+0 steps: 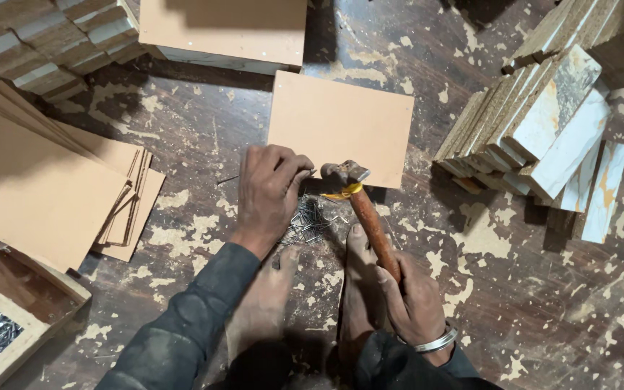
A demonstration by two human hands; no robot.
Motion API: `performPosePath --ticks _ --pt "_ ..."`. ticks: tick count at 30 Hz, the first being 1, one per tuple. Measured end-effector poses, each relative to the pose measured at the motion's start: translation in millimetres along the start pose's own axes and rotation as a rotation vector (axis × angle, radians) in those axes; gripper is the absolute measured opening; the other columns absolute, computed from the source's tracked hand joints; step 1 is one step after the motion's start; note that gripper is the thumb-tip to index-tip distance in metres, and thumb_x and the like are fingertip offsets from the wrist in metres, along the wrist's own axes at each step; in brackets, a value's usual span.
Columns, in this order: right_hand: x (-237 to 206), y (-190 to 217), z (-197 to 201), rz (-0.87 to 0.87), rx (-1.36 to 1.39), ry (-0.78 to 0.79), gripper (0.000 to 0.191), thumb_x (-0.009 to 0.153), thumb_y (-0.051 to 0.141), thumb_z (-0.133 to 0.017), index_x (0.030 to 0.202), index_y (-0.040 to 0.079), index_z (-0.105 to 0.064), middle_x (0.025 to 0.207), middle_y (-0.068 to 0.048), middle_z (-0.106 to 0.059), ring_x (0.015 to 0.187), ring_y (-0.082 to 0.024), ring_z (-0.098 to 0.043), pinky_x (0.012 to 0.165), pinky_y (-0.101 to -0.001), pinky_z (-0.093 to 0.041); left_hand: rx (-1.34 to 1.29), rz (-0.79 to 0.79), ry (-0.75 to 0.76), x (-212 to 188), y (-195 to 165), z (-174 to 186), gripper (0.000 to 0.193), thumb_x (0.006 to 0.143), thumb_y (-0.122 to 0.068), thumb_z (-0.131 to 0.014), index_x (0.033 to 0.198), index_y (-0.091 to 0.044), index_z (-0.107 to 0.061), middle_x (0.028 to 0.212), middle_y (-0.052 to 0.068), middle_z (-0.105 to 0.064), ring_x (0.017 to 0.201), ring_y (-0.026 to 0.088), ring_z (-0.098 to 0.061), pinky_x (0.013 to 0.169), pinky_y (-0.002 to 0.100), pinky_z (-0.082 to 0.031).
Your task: The person places a small wooden box on the workbench, positions a flat board on top, and hammers nails along the board's edge to attach it. They pick nails from a pile on the bench, hold the board steady with one hand, and hammer with the other, then set the finished box aside and start another.
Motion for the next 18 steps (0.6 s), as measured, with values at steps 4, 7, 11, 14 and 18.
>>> performPosePath --ticks 4,7,11,14,18 --pt "3 -3 -5 -0.100 -0.025 0.058 0.026 0.096 0.021 -0.063 0.117 0.005 -0.063 0.078 -0.017 -0.069 0.069 -0.037 -0.071 0.058 -0.0449 -0.052 -0.003 0.013 -0.039 -2 4 0 0.012 0.088 -0.014 -0.077 0.099 -0.012 -0.072 0.098 0.002 -0.057 0.097 0.026 -0.050 0.087 0.041 -0.041" --pt "4 4 -3 -0.079 -0.064 0.036 0.026 0.095 0.021 -0.063 0.116 0.005 -0.062 0.077 -0.017 -0.069 0.068 -0.037 -0.070 0.058 -0.0451 -0.052 0.028 0.002 -0.023 -4 7 -2 0.011 0.089 -0.016 -0.076 0.100 -0.014 -0.072 0.097 0.001 -0.058 0.096 0.026 -0.051 0.084 0.041 -0.040" --pt "9 7 -3 -0.045 -0.073 0.005 0.025 0.096 0.020 -0.061 0.115 0.004 -0.060 0.075 -0.019 -0.067 0.066 -0.038 -0.069 0.057 -0.0454 -0.052 0.053 -0.014 -0.011 -7 7 -4 0.012 0.090 -0.016 -0.075 0.102 -0.015 -0.072 0.097 0.000 -0.058 0.097 0.025 -0.052 0.084 0.041 -0.040" --pt "11 8 -11 0.022 -0.072 0.055 0.022 0.098 0.020 -0.060 0.113 0.003 -0.057 0.072 -0.017 -0.066 0.064 -0.035 -0.070 0.056 -0.0438 -0.053 0.091 -0.013 0.002 -9 9 -9 0.013 0.090 -0.015 -0.075 0.102 -0.014 -0.071 0.099 0.000 -0.059 0.098 0.025 -0.053 0.084 0.042 -0.040" --pt "7 -2 -10 0.015 -0.117 0.057 0.024 0.096 0.019 -0.060 0.113 0.002 -0.060 0.066 -0.016 -0.066 0.055 -0.034 -0.068 0.049 -0.0437 -0.051 0.099 -0.029 -0.032 -12 12 -11 0.013 0.090 -0.016 -0.075 0.102 -0.014 -0.070 0.099 0.001 -0.059 0.099 0.025 -0.053 0.085 0.041 -0.041"
Point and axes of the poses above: each hand's wrist, its own x-axis towards the middle knuckle, its own z-axis out of the back of the hand, y = z × x, the point moved 10 cm from there along x, towards the middle knuckle
